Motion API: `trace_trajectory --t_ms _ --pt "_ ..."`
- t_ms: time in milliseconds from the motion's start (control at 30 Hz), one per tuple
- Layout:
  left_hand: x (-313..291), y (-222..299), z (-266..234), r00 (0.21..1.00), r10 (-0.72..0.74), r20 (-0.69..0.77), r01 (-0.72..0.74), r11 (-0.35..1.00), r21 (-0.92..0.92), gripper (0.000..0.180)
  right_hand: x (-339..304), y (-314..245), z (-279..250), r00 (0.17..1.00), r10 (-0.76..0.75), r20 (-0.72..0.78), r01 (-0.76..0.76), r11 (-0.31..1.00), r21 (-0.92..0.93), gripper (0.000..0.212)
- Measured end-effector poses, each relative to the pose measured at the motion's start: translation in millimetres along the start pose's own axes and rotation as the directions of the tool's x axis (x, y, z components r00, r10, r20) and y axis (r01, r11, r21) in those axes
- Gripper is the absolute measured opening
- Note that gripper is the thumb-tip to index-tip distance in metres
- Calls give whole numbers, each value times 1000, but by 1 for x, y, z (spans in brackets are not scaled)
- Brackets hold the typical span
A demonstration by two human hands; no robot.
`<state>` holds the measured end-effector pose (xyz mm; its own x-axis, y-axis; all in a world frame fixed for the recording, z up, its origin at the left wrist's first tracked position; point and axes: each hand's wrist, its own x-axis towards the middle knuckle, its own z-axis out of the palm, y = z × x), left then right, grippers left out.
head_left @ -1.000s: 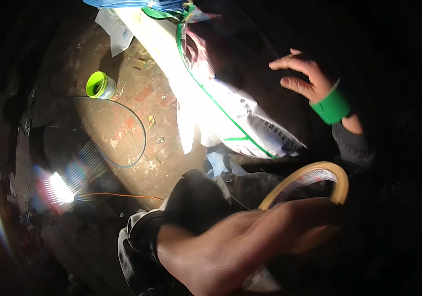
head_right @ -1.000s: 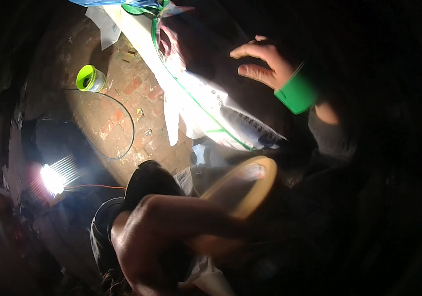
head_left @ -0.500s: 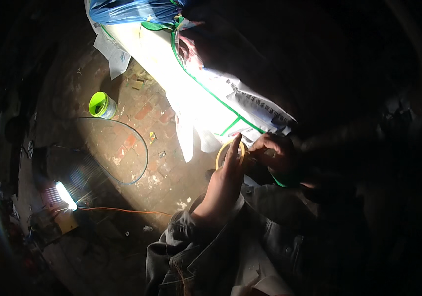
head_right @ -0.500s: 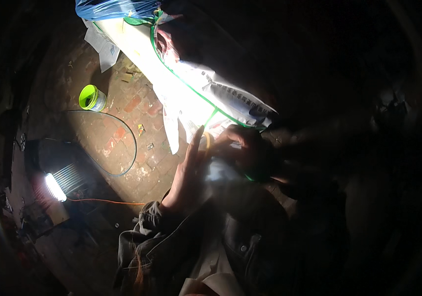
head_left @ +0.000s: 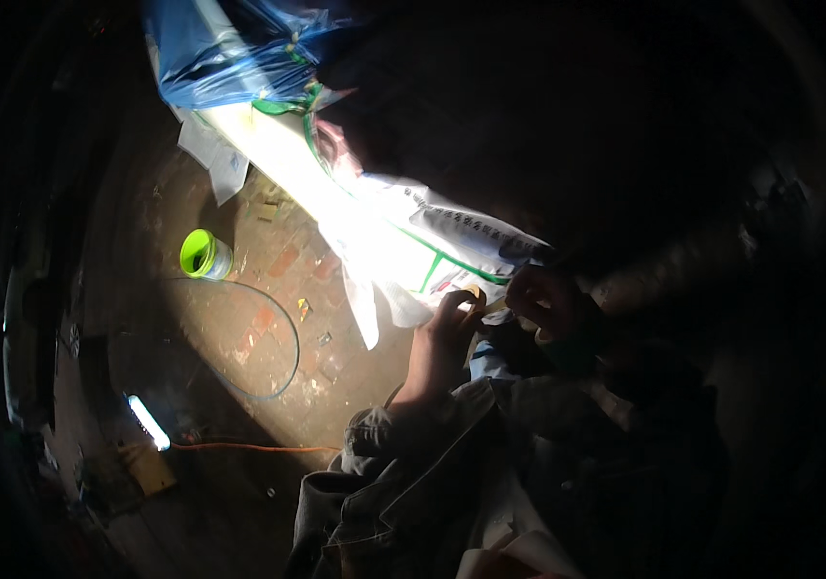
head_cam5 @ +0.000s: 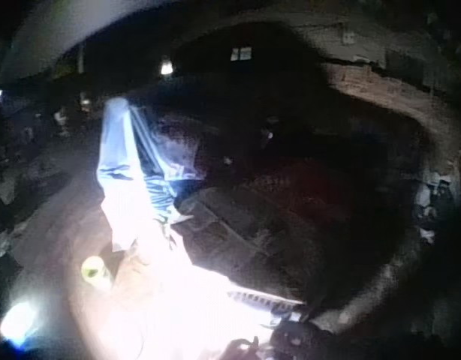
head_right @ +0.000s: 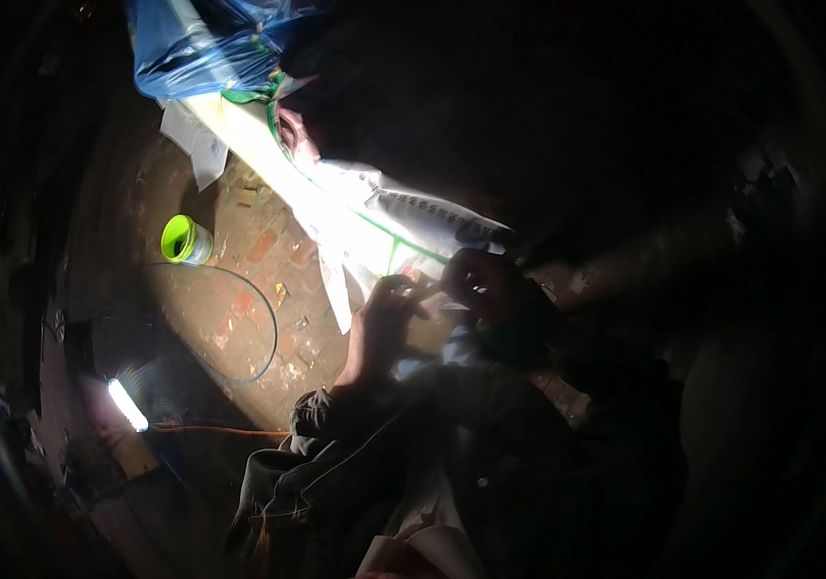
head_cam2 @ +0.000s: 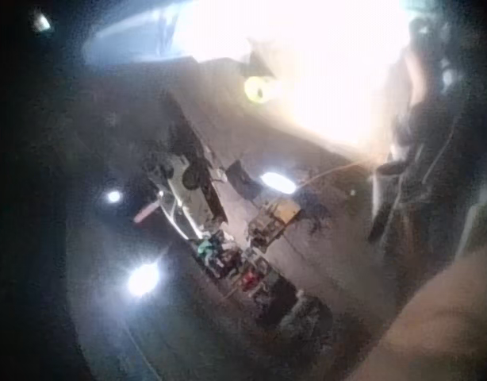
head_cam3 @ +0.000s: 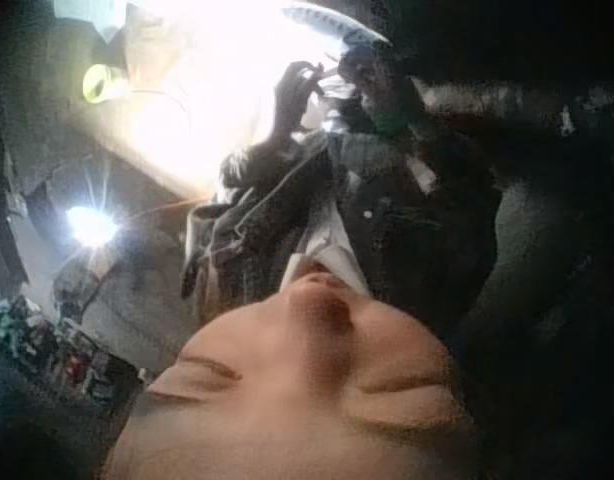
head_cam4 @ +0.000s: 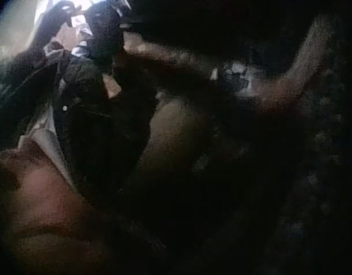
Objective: The person applies masking tape to a white car part covered with newspaper and plastic sheeting. They smooth the tape along edges and corners, then walk around the garage to reposition the part.
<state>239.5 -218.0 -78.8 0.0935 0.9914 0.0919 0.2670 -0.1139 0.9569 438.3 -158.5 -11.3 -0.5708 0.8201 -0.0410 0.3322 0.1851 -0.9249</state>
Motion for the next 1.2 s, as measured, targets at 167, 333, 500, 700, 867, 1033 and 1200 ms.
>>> trace_trajectory --t_ms 167,333,500,700,867,1033,1200 --pt "33 14 37 999 -20 -29 20 999 -27 16 -11 23 -31 973 -103 -207 75 987 -141 11" --pt "88 12 76 956 -281 -80 246 921 -301 18 -8 54 -86 880 -474 38 443 789 -425 16" --pt "143 5 65 820 -299 -488 120 923 -364 7 55 130 -201 955 -215 -207 283 868 408 14" --pt "162 5 86 813 -318 -489 114 909 -402 14 211 274 -335 683 111 -722 238 901 363 17" --pt "177 8 99 736 -382 -558 139 893 -428 13 277 349 -382 905 103 -413 -89 995 53 24" --pt "190 9 107 731 -363 -578 136 908 -397 14 285 355 -375 907 15 -421 -178 919 -352 29" --pt "201 12 109 700 -419 -578 140 874 -465 18 294 356 -388 946 5 -325 -64 983 -171 30"
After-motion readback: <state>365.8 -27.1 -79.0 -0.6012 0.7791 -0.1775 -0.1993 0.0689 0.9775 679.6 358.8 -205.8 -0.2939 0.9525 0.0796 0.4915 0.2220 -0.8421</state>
